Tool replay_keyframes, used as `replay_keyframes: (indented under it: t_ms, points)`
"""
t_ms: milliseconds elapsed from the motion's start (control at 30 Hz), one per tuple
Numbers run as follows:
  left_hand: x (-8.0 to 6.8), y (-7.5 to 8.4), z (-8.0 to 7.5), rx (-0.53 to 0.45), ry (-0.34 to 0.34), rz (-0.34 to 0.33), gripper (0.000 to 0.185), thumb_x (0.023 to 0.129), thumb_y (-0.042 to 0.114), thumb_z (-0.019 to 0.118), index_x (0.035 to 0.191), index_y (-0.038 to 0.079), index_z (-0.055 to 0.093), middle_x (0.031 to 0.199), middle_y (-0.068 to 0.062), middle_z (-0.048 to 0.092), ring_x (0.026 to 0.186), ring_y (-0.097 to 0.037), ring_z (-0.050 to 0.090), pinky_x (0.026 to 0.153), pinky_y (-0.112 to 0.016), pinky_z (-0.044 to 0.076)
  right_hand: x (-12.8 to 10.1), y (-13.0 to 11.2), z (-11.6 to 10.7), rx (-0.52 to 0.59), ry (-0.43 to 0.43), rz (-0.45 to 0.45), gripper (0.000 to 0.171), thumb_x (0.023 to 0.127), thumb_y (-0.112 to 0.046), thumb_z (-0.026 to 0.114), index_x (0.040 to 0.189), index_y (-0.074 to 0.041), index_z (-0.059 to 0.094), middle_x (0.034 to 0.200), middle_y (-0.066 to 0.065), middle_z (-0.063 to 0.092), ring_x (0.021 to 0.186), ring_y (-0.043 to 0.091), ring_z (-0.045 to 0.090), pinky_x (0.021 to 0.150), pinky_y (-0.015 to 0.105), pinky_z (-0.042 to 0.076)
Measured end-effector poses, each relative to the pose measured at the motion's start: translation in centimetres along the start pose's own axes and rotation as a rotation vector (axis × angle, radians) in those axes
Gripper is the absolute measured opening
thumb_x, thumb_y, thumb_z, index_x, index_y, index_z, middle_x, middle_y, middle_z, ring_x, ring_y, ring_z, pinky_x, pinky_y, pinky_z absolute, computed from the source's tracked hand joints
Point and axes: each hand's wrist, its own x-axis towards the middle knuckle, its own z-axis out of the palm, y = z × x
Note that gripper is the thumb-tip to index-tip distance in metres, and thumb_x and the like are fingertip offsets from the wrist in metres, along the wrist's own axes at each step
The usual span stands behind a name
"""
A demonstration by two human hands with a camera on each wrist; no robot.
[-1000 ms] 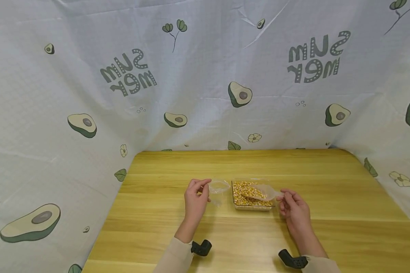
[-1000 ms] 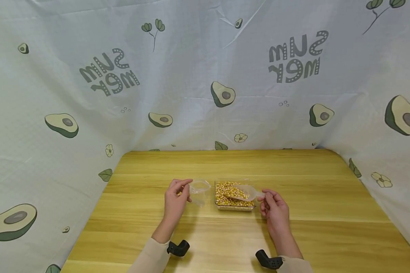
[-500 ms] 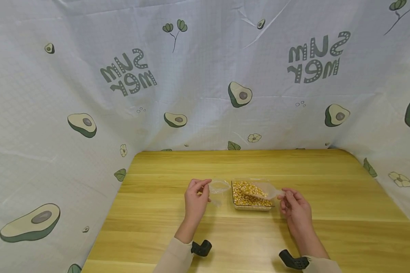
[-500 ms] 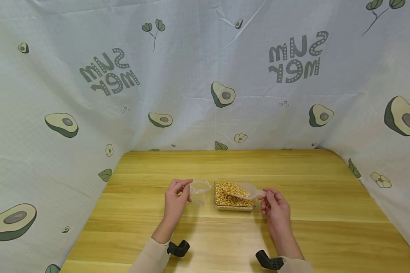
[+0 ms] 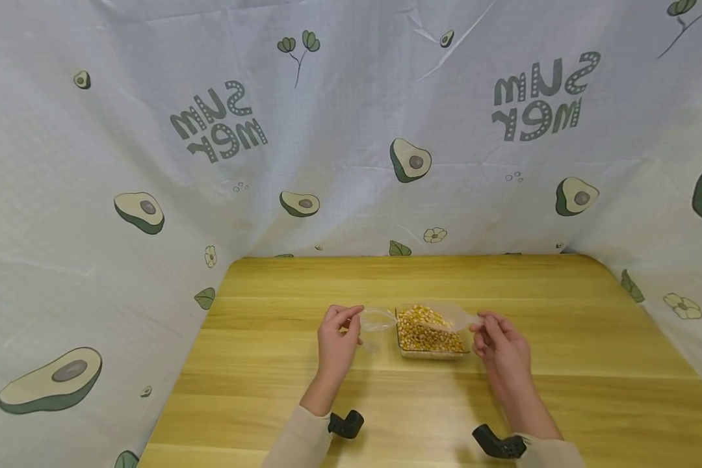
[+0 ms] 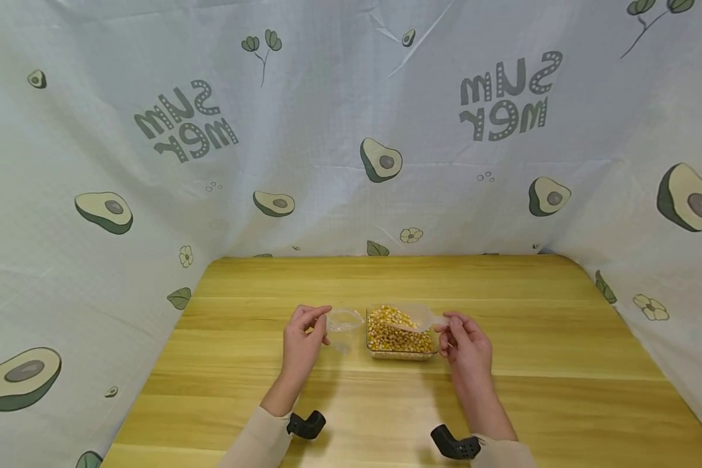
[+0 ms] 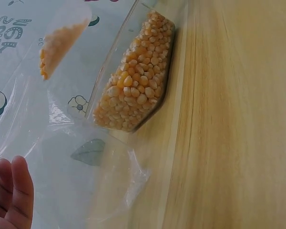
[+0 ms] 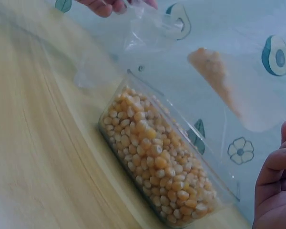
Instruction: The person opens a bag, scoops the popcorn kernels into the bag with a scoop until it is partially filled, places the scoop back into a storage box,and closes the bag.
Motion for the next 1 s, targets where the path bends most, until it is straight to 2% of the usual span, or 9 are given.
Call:
replay_keyframes:
  t_ms: [300,533,800,1000]
  points:
    - [0.0,0.1,0.1,0.012,0.000,0.025,0.020,0.095,-0.004,0.059,0.108,-0.008,0.073,0.094,-0.018,0.056,0.071,-0.008,0.052,0.053,-0.027,0.055,0.0,-0.6,2.4,0.031,-0.045,-0.037,0.020,0.104,-0.017,0.050,0.106,-0.008,0.068,0.080,0.000,0.075,0.057,0.008,0.055,0.050,0.020,0.042]
    - [0.0,0.1,0.4,0.010,0.000,0.029,0.020,0.095,-0.005,0.059,0.106,-0.004,0.075,0.093,-0.018,0.056,0.070,-0.006,0.052,0.052,-0.016,0.050,0.1,-0.5,3.7,0.012,-0.061,-0.024,0.019,0.104,-0.018,0.051,0.104,-0.011,0.069,0.078,-0.001,0.073,0.057,0.008,0.055,0.048,0.019,0.043]
    - [-0.1,0.5,0.8,0.006,0.002,0.043,0.020,0.095,-0.006,0.058,0.106,-0.005,0.075,0.092,-0.018,0.057,0.071,-0.010,0.054,0.052,-0.014,0.049,0.1,0.2,4.5,-0.025,-0.056,0.001,0.019,0.104,-0.019,0.051,0.103,-0.012,0.069,0.076,-0.002,0.073,0.055,0.007,0.056,0.047,0.019,0.043]
    - [0.4,-1.1,1.2,0.041,0.016,0.026,0.020,0.095,-0.005,0.059,0.106,-0.004,0.075,0.092,-0.018,0.058,0.072,-0.017,0.057,0.050,-0.012,0.046,0.0,0.4,4.8,-0.075,-0.053,0.001,0.018,0.104,-0.021,0.051,0.102,-0.014,0.067,0.076,-0.004,0.073,0.055,0.006,0.055,0.048,0.018,0.043]
